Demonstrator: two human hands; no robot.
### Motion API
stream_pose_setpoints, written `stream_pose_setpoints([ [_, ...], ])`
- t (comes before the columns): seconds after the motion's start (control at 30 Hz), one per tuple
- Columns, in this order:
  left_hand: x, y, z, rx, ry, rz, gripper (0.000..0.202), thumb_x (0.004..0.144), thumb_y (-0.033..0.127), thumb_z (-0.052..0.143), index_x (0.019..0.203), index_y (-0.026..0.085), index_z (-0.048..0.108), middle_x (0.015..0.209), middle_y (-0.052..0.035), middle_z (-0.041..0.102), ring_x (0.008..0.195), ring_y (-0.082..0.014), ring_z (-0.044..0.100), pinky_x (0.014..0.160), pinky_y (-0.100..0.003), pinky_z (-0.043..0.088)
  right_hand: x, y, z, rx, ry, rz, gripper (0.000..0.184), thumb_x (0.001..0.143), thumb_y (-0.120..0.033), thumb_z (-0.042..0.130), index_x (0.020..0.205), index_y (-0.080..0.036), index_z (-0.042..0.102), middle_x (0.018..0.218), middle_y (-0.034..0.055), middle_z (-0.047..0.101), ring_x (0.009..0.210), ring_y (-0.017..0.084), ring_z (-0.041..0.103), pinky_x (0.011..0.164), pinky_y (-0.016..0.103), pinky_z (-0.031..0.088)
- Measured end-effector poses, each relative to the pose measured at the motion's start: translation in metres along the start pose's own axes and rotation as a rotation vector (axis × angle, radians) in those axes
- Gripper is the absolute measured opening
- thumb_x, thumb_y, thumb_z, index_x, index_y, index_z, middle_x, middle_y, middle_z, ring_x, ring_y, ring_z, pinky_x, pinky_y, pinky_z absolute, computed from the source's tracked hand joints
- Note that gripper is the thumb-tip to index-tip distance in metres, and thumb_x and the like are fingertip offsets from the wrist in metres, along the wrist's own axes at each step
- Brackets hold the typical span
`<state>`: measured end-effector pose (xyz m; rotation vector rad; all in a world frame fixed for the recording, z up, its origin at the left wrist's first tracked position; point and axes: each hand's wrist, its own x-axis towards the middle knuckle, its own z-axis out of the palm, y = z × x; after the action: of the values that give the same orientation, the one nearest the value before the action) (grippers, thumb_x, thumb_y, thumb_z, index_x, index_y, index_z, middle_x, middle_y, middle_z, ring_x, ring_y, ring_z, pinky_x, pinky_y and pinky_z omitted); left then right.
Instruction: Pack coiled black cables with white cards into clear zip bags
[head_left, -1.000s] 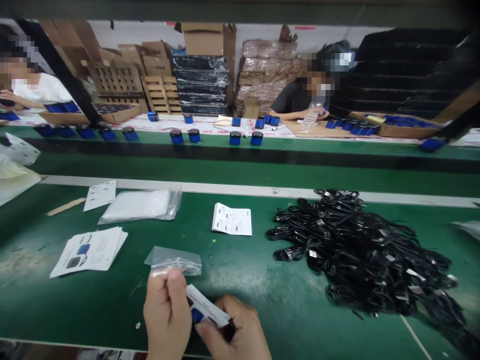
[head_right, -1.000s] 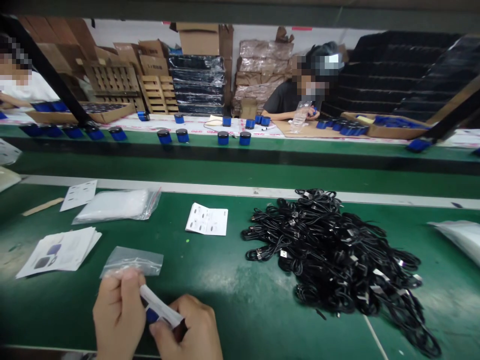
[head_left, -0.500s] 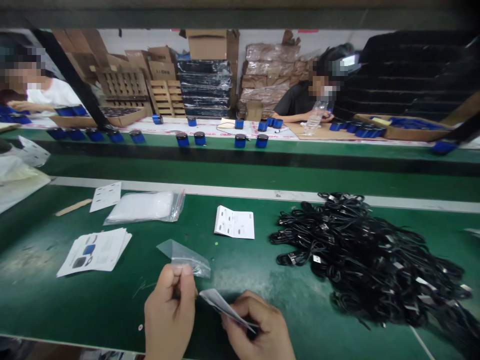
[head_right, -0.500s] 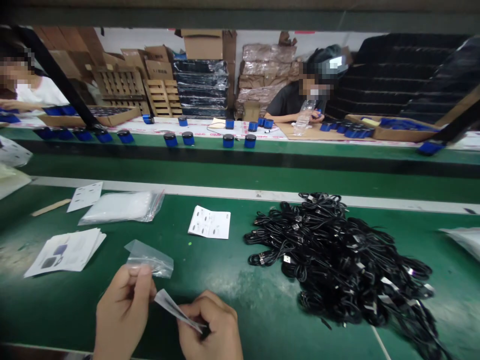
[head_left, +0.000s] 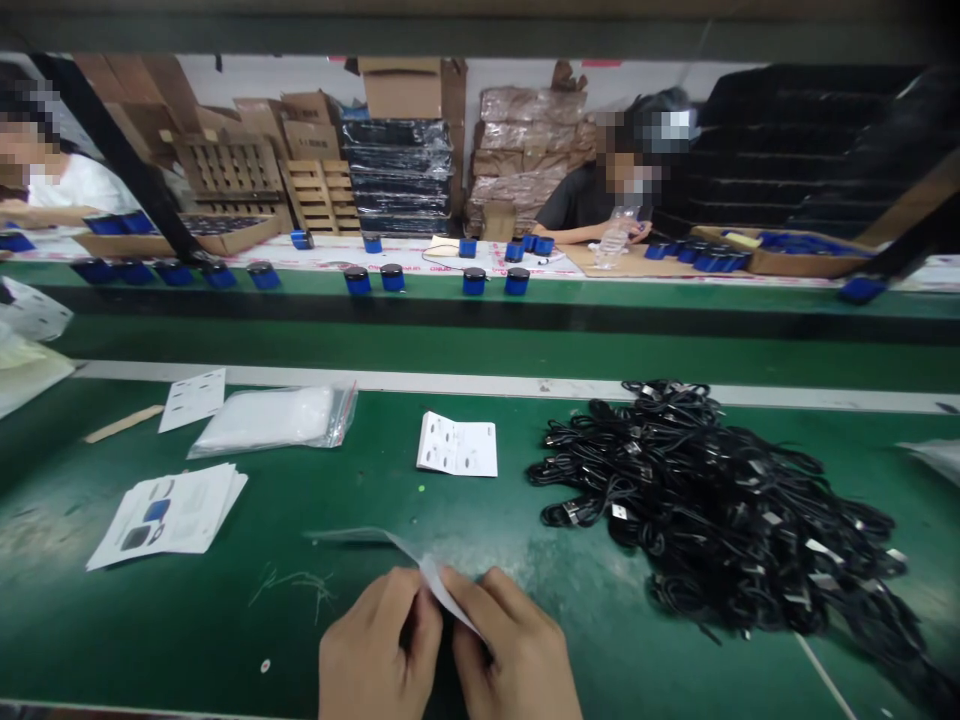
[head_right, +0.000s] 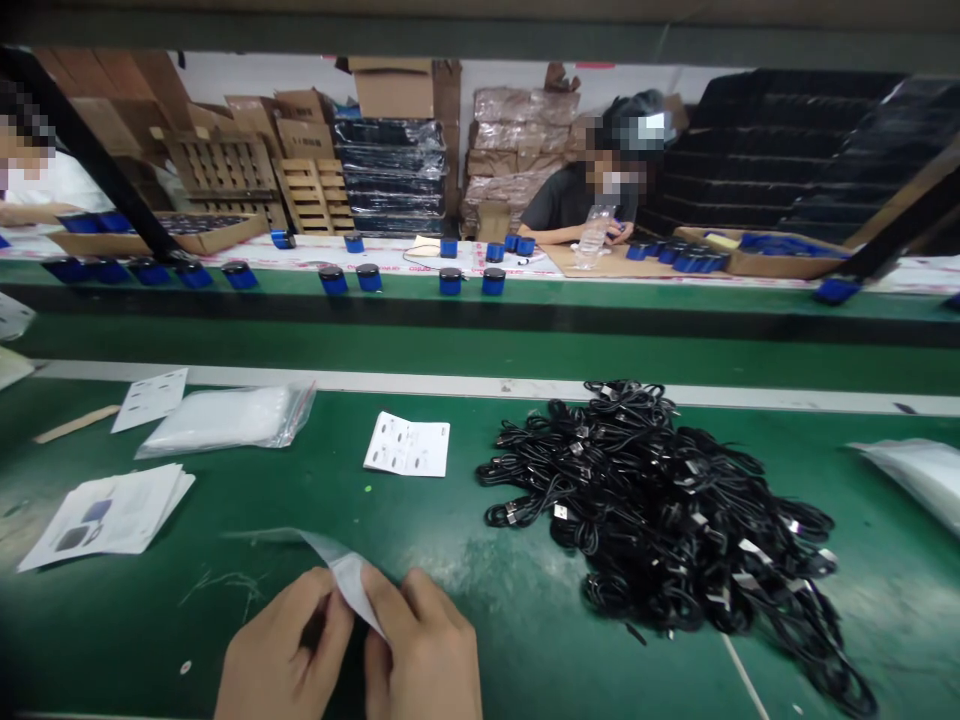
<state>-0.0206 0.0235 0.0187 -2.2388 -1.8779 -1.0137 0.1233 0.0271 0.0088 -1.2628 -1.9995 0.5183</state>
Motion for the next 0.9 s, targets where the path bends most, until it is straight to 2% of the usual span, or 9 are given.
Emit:
stream_pose_setpoints([
  [0.13, -0.003, 0.000, 0.005, 0.031, -0.029, 0.032, 0.020, 0.092, 0.025, 0.040, 0.077, 0.024, 0.054, 0.065, 0.0016, 0.059, 0.055, -0.0143, 0.063, 0.047, -0.020, 0.047, 0.003, -0.003, -0.001, 0.028, -0.093, 0.059, 0.052, 0.071, -0.007, 0.043, 0.114, -0.025, 0.066, 0.072, 0.0046, 0.064, 0.059, 0.019, 0.065, 0.056, 0.025, 0.051],
  [0.23, -0.004, -0.002, 0.005, 0.062, -0.037, 0.056, 0.020, 0.093, 0.026, 0.039, 0.081, 0.024, 0.054, 0.075, -0.0011, 0.058, 0.061, -0.0144, 0.063, 0.051, -0.021, 0.049, 0.006, -0.005, 0.001, 0.171, -0.041, 0.065, 0.041, 0.078, -0.013, 0.041, 0.105, -0.024, 0.070, 0.064, 0.0024, 0.064, 0.052, 0.017, 0.063, 0.052, 0.023, 0.047],
  [0.33, -0.003, -0.004, 0.005, 0.049, -0.023, 0.102, 0.020, 0.092, 0.022, 0.039, 0.076, 0.024, 0.051, 0.074, -0.0002, 0.053, 0.063, -0.0138, 0.061, 0.054, -0.020, 0.049, 0.009, -0.004, 0.003, 0.279, 0.024, 0.041, 0.034, 0.087, -0.017, 0.039, 0.100, -0.020, 0.070, 0.063, 0.0031, 0.065, 0.053, 0.015, 0.061, 0.053, 0.020, 0.046],
  [0.43, -0.002, -0.007, 0.004, 0.023, -0.016, 0.124, 0.020, 0.091, 0.018, 0.039, 0.075, 0.023, 0.049, 0.073, 0.0005, 0.050, 0.064, -0.0131, 0.059, 0.056, -0.019, 0.049, 0.009, 0.000, 0.006, 0.136, 0.071, -0.090, 0.035, 0.090, -0.016, 0.037, 0.106, -0.015, 0.068, 0.061, 0.0048, 0.062, 0.050, 0.016, 0.059, 0.049, 0.021, 0.044],
  [0.53, -0.001, -0.008, 0.005, -0.003, -0.028, 0.117, 0.016, 0.091, 0.017, 0.040, 0.081, 0.022, 0.051, 0.079, -0.0007, 0.051, 0.068, -0.0127, 0.059, 0.061, -0.019, 0.050, 0.007, 0.004, 0.011, -0.108, 0.092, -0.165, 0.035, 0.085, -0.014, 0.040, 0.106, -0.017, 0.067, 0.058, 0.0045, 0.063, 0.046, 0.018, 0.059, 0.046, 0.025, 0.040],
  [0.6, -0.004, -0.008, 0.009, -0.014, -0.031, 0.134, 0.014, 0.090, 0.018, 0.042, 0.081, 0.022, 0.052, 0.082, -0.0009, 0.051, 0.070, -0.0133, 0.058, 0.063, -0.021, 0.050, 0.006, 0.003, 0.011, -0.187, 0.003, -0.073, 0.030, 0.077, -0.011, 0.048, 0.096, -0.020, 0.069, 0.057, 0.0039, 0.065, 0.045, 0.020, 0.061, 0.044, 0.026, 0.038],
  [0.7, -0.011, -0.004, 0.016, -0.028, -0.016, 0.151, 0.018, 0.092, 0.020, 0.039, 0.078, 0.023, 0.051, 0.082, -0.0001, 0.049, 0.070, -0.0138, 0.055, 0.063, -0.023, 0.047, 0.011, 0.000, 0.002, -0.191, -0.251, 0.079, 0.021, 0.073, -0.010, 0.052, 0.082, -0.019, 0.069, 0.064, 0.0058, 0.071, 0.050, 0.021, 0.066, 0.044, 0.024, 0.039],
  [0.8, -0.017, 0.000, 0.020, -0.059, 0.003, 0.104, 0.023, 0.094, 0.022, 0.034, 0.078, 0.023, 0.049, 0.082, -0.0001, 0.047, 0.070, -0.0145, 0.053, 0.064, -0.026, 0.045, 0.018, -0.004, -0.017, -0.013, -0.451, 0.136, 0.027, 0.078, -0.008, 0.049, 0.096, -0.017, 0.067, 0.086, 0.0099, 0.073, 0.069, 0.021, 0.070, 0.060, 0.024, 0.049],
  [0.9, -0.017, 0.001, 0.019, -0.094, 0.019, 0.063, 0.023, 0.095, 0.025, 0.034, 0.079, 0.023, 0.051, 0.084, -0.0003, 0.046, 0.073, -0.0157, 0.051, 0.065, -0.027, 0.043, 0.020, -0.005, -0.033, 0.222, -0.568, 0.127, 0.036, 0.076, -0.004, 0.049, 0.107, -0.015, 0.064, 0.095, 0.0096, 0.071, 0.081, 0.019, 0.068, 0.073, 0.023, 0.050],
])
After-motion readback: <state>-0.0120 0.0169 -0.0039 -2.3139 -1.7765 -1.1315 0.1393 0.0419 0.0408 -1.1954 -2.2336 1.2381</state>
